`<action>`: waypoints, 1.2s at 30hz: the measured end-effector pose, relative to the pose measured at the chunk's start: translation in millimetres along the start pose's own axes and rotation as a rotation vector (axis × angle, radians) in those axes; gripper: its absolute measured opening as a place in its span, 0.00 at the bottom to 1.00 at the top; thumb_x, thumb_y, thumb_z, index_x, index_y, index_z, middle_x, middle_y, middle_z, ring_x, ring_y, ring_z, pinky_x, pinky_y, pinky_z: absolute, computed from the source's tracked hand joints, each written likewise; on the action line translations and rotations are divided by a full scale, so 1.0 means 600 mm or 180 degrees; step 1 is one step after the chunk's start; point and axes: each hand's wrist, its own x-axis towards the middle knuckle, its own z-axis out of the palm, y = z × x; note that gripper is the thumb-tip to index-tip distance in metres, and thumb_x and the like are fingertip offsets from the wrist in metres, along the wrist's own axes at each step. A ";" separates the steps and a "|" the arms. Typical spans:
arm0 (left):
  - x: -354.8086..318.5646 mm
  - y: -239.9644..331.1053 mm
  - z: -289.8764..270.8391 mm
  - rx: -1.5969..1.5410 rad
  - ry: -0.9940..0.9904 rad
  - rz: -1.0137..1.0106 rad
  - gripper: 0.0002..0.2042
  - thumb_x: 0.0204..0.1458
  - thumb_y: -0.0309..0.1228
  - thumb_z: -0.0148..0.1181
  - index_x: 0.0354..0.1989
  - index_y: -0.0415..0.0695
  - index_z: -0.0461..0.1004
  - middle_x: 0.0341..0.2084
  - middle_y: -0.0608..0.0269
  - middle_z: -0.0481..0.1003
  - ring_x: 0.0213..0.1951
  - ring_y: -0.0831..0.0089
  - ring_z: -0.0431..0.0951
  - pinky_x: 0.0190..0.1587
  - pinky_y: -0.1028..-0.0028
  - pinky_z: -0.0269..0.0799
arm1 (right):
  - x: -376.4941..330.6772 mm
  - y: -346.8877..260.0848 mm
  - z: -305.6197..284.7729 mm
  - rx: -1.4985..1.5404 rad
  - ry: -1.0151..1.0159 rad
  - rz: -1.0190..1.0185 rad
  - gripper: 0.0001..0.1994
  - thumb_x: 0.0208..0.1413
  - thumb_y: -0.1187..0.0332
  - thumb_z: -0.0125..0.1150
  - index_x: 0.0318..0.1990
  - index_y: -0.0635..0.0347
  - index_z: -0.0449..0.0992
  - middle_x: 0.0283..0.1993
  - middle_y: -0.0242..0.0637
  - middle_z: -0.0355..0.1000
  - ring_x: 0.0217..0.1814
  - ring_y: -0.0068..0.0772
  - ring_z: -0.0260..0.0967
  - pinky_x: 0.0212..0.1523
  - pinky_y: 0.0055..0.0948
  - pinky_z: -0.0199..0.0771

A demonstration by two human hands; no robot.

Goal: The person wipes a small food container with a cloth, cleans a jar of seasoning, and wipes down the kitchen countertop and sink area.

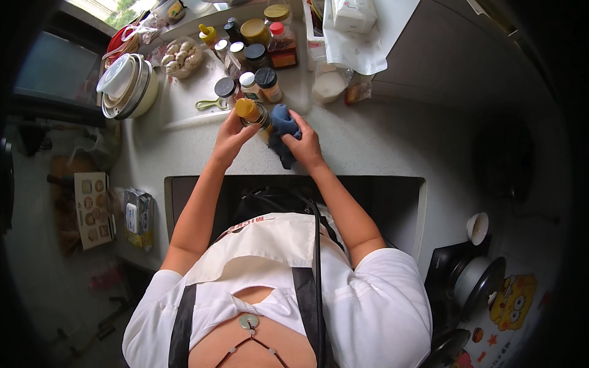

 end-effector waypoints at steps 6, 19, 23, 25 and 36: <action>-0.003 -0.008 0.014 -0.0001 0.0104 0.0120 0.28 0.44 0.26 0.59 0.54 0.36 0.56 0.45 0.62 0.65 0.48 0.76 0.65 0.51 0.77 0.59 | -0.018 -0.040 0.011 -0.0150 0.0299 -0.1234 0.30 0.36 0.80 0.51 0.54 0.58 0.62 0.54 0.44 0.62 0.55 0.44 0.60 0.54 0.31 0.58; -0.003 -0.015 0.031 0.0334 0.0625 0.0440 0.26 0.41 0.29 0.63 0.48 0.38 0.59 0.39 0.62 0.67 0.42 0.76 0.68 0.48 0.77 0.61 | 0.016 0.038 0.012 -0.1715 -0.0003 -0.0674 0.26 0.38 0.76 0.52 0.51 0.48 0.65 0.51 0.39 0.64 0.51 0.43 0.63 0.48 0.35 0.64; -0.001 -0.017 0.041 0.0860 0.1006 0.0410 0.30 0.36 0.35 0.67 0.47 0.40 0.59 0.36 0.61 0.65 0.40 0.72 0.66 0.46 0.73 0.61 | 0.014 0.059 0.007 -0.1367 0.0056 -0.0451 0.27 0.38 0.76 0.52 0.52 0.50 0.64 0.51 0.41 0.63 0.52 0.44 0.62 0.50 0.34 0.63; 0.009 -0.043 0.039 0.1099 0.1220 0.0490 0.32 0.34 0.38 0.68 0.48 0.41 0.59 0.36 0.59 0.62 0.41 0.68 0.64 0.46 0.71 0.60 | 0.007 0.034 0.008 -0.0779 0.0281 -0.0466 0.28 0.37 0.76 0.53 0.53 0.52 0.62 0.52 0.42 0.63 0.53 0.45 0.61 0.51 0.34 0.62; -0.002 -0.029 0.048 0.1823 0.1192 0.0491 0.39 0.35 0.42 0.67 0.54 0.40 0.53 0.41 0.52 0.56 0.45 0.59 0.57 0.49 0.65 0.55 | -0.024 0.075 -0.007 -0.1552 0.0003 -0.0346 0.28 0.36 0.73 0.55 0.52 0.55 0.64 0.52 0.45 0.62 0.52 0.46 0.61 0.50 0.34 0.63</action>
